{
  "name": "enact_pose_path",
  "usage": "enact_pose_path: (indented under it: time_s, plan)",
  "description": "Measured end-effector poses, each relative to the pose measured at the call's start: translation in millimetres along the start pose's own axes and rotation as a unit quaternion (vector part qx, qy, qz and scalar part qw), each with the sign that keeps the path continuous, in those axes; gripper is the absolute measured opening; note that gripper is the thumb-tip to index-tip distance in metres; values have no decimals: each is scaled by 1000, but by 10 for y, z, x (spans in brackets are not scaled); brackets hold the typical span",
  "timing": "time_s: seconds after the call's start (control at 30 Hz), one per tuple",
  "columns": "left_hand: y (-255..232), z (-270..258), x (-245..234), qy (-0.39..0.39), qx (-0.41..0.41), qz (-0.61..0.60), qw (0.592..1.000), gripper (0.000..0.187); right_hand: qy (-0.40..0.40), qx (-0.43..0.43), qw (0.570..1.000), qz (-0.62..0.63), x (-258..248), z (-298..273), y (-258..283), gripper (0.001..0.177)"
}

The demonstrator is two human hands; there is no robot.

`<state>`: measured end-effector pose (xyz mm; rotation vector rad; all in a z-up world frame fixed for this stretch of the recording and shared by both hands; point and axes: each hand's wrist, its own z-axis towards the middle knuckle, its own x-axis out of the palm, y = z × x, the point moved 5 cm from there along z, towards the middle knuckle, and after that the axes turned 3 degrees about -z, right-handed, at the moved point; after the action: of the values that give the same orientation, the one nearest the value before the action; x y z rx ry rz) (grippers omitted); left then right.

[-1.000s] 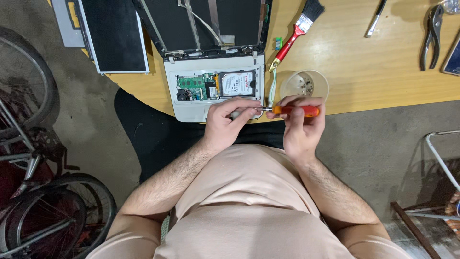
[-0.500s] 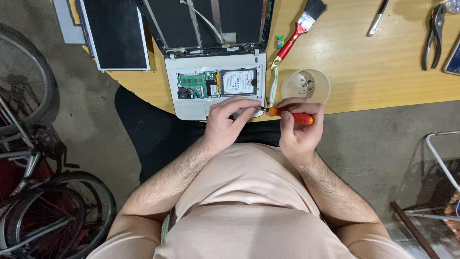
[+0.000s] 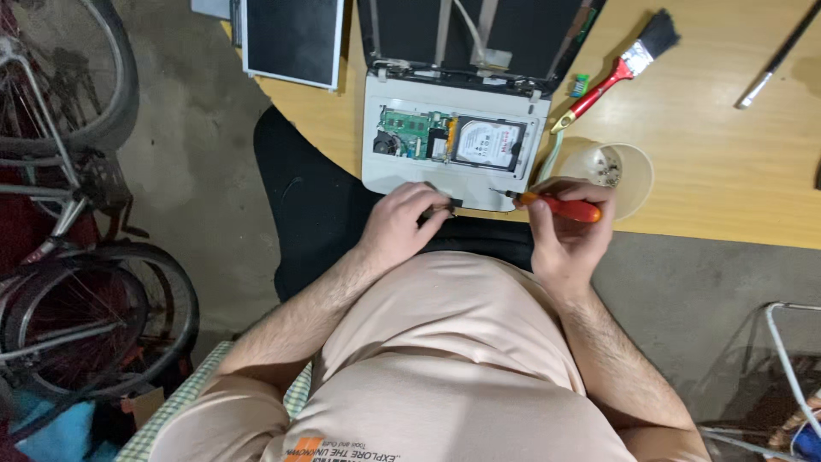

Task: The person uses a screwdriver to remove screws from a disassembled electronic device, placing them into a small container. They continue unscrewing and organizing the screws while working on the internal components.

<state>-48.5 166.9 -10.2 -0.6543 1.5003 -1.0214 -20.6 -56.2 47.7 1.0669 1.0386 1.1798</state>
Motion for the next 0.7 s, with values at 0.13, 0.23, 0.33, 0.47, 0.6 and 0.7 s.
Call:
enact_pose_path:
  time_s: [0.13, 0.23, 0.33, 0.47, 0.6, 0.7]
  plan:
    - [245, -132, -63, -10, 25, 98, 995, 20, 55, 10, 998, -23, 285, 59, -11, 25]
    - [167, -92, -102, -22, 47, 170, 984, 31, 113, 13, 993, -42, 471, 25, -208, 23]
    - [166, -46, -65, 8, 63, 178, 982, 47, 142, 1, 985, -99, 559, -18, -456, 19]
    - [270, -105, 5, 57, 44, 203, 977, 53, 140, -10, 985, -97, 570, -55, -694, 21]
    - [306, -131, 44, 70, 40, 219, 972, 58, 131, -13, 986, -101, 565, -52, -731, 22]
    - [343, -141, 127, 64, 53, 265, 961, 61, 138, -19, 982, -128, 576, -51, -754, 21]
